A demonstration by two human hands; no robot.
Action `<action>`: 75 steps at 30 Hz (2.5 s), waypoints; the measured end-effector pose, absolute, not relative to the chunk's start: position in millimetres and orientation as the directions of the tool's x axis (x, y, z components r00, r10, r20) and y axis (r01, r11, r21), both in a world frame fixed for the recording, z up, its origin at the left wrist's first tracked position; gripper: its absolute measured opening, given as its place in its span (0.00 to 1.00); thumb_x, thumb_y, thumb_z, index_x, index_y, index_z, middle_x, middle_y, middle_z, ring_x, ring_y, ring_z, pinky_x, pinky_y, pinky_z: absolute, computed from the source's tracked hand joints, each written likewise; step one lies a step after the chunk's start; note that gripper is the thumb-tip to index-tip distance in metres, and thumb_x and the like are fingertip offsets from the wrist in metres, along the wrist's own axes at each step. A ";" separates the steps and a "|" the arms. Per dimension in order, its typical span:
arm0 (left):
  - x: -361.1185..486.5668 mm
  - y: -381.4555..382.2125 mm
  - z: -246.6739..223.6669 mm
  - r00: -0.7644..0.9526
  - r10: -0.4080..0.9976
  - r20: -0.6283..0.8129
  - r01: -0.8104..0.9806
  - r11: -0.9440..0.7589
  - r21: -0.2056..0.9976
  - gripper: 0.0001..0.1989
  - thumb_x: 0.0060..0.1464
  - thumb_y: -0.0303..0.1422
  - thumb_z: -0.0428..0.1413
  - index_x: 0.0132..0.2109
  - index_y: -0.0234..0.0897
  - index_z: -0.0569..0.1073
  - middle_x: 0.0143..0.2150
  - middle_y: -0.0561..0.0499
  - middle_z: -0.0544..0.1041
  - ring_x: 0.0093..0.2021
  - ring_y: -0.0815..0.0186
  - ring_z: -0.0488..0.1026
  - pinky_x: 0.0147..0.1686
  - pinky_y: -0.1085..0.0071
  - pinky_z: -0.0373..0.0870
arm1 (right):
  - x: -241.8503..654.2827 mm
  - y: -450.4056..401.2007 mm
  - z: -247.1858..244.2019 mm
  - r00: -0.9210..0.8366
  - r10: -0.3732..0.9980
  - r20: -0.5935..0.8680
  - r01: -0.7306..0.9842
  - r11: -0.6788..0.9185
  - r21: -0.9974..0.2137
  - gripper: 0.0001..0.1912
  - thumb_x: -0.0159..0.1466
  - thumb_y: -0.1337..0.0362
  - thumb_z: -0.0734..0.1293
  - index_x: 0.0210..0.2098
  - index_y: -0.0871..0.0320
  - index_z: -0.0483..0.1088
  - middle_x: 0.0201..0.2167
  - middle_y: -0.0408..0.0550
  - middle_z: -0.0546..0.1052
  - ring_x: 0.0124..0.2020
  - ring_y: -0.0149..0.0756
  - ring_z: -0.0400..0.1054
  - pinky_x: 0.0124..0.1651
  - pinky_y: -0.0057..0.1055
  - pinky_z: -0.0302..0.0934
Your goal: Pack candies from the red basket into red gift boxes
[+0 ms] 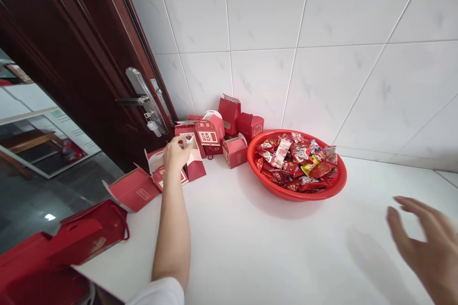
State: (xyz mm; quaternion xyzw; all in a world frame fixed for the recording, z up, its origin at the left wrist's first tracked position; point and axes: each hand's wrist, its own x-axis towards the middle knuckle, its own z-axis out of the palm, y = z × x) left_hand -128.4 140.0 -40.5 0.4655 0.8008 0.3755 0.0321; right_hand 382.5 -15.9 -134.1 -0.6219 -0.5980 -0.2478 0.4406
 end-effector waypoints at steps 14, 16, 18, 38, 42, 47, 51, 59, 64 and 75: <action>-78.6 100.0 -6.5 0.010 0.902 0.432 0.434 -0.393 0.811 0.09 0.47 0.38 0.62 0.33 0.38 0.82 0.36 0.47 0.84 0.34 0.59 0.79 0.29 0.69 0.75 | 325.5 4.3 -155.1 -0.052 0.525 0.849 0.873 0.436 -0.216 0.08 0.70 0.69 0.65 0.46 0.51 0.74 0.41 0.50 0.81 0.38 0.42 0.79 0.40 0.37 0.71; -53.0 95.5 -7.4 0.263 0.874 0.409 0.443 -0.486 0.753 0.07 0.51 0.35 0.61 0.33 0.39 0.83 0.35 0.47 0.84 0.35 0.60 0.80 0.31 0.69 0.76 | 312.6 6.3 -140.9 -0.040 0.527 0.849 0.822 0.501 -0.272 0.09 0.70 0.71 0.65 0.46 0.52 0.73 0.41 0.51 0.81 0.39 0.42 0.79 0.41 0.37 0.72; -29.3 90.3 -11.1 0.456 0.807 0.377 0.406 -0.565 0.718 0.08 0.55 0.33 0.59 0.35 0.40 0.84 0.36 0.47 0.84 0.36 0.61 0.80 0.34 0.69 0.76 | 298.1 8.9 -122.9 -0.043 0.531 0.846 0.757 0.570 -0.319 0.09 0.70 0.71 0.65 0.46 0.52 0.73 0.41 0.51 0.81 0.40 0.42 0.79 0.42 0.37 0.72; 12.2 82.5 -34.0 0.717 0.696 0.038 0.604 -0.648 0.464 0.22 0.52 0.23 0.55 0.52 0.43 0.80 0.50 0.50 0.81 0.46 0.59 0.79 0.47 0.67 0.73 | 258.1 33.4 -59.7 -0.396 0.909 0.134 0.684 0.388 -0.618 0.27 0.59 0.73 0.67 0.58 0.54 0.72 0.42 0.47 0.80 0.31 0.35 0.72 0.32 0.29 0.64; 11.5 80.9 -31.1 0.715 0.699 -0.010 0.628 -0.635 0.450 0.19 0.54 0.26 0.56 0.51 0.43 0.81 0.51 0.50 0.80 0.46 0.59 0.79 0.45 0.67 0.73 | 269.9 36.6 -56.6 -0.417 0.901 0.120 0.675 0.395 -0.623 0.25 0.62 0.64 0.71 0.59 0.55 0.72 0.42 0.49 0.82 0.32 0.38 0.74 0.31 0.30 0.65; 13.6 76.5 -24.8 0.753 0.657 -0.037 0.588 -0.647 0.485 0.12 0.63 0.36 0.57 0.50 0.47 0.82 0.57 0.49 0.78 0.52 0.57 0.78 0.47 0.67 0.74 | 286.0 50.2 -53.9 -0.381 0.897 0.224 0.510 0.407 -0.758 0.20 0.68 0.51 0.69 0.53 0.56 0.76 0.47 0.51 0.83 0.37 0.40 0.77 0.37 0.34 0.71; 9.9 77.5 -22.5 0.784 0.621 0.006 0.520 -0.662 0.539 0.10 0.65 0.38 0.57 0.48 0.48 0.83 0.59 0.49 0.77 0.53 0.58 0.78 0.50 0.67 0.75 | 302.0 71.3 -65.1 -0.171 0.926 0.337 0.530 0.374 -0.761 0.14 0.69 0.55 0.65 0.42 0.56 0.79 0.38 0.50 0.84 0.36 0.41 0.78 0.39 0.36 0.72; 4.5 96.2 -31.7 0.681 0.667 0.302 0.369 -0.668 0.646 0.12 0.67 0.39 0.56 0.46 0.42 0.83 0.51 0.46 0.83 0.51 0.59 0.80 0.51 0.66 0.78 | 317.9 109.9 -98.2 0.095 0.957 0.274 0.852 0.064 -0.520 0.12 0.62 0.71 0.64 0.40 0.57 0.79 0.33 0.48 0.83 0.34 0.41 0.77 0.40 0.34 0.69; 2.7 111.7 -41.1 0.616 0.725 0.308 0.381 -0.616 0.689 0.14 0.65 0.43 0.57 0.45 0.41 0.83 0.49 0.46 0.84 0.51 0.57 0.81 0.52 0.66 0.78 | 312.7 134.4 -92.2 0.070 0.963 0.259 0.924 0.035 -0.380 0.19 0.58 0.76 0.64 0.44 0.58 0.79 0.41 0.54 0.83 0.44 0.48 0.74 0.42 0.35 0.63; 17.7 145.7 -80.5 0.590 0.758 0.279 0.408 -0.578 0.706 0.15 0.61 0.43 0.57 0.44 0.39 0.83 0.47 0.44 0.84 0.49 0.54 0.81 0.52 0.60 0.78 | 301.8 151.9 -98.6 0.005 0.969 0.248 0.963 0.062 -0.262 0.24 0.60 0.73 0.63 0.52 0.56 0.79 0.51 0.60 0.79 0.55 0.56 0.68 0.54 0.48 0.55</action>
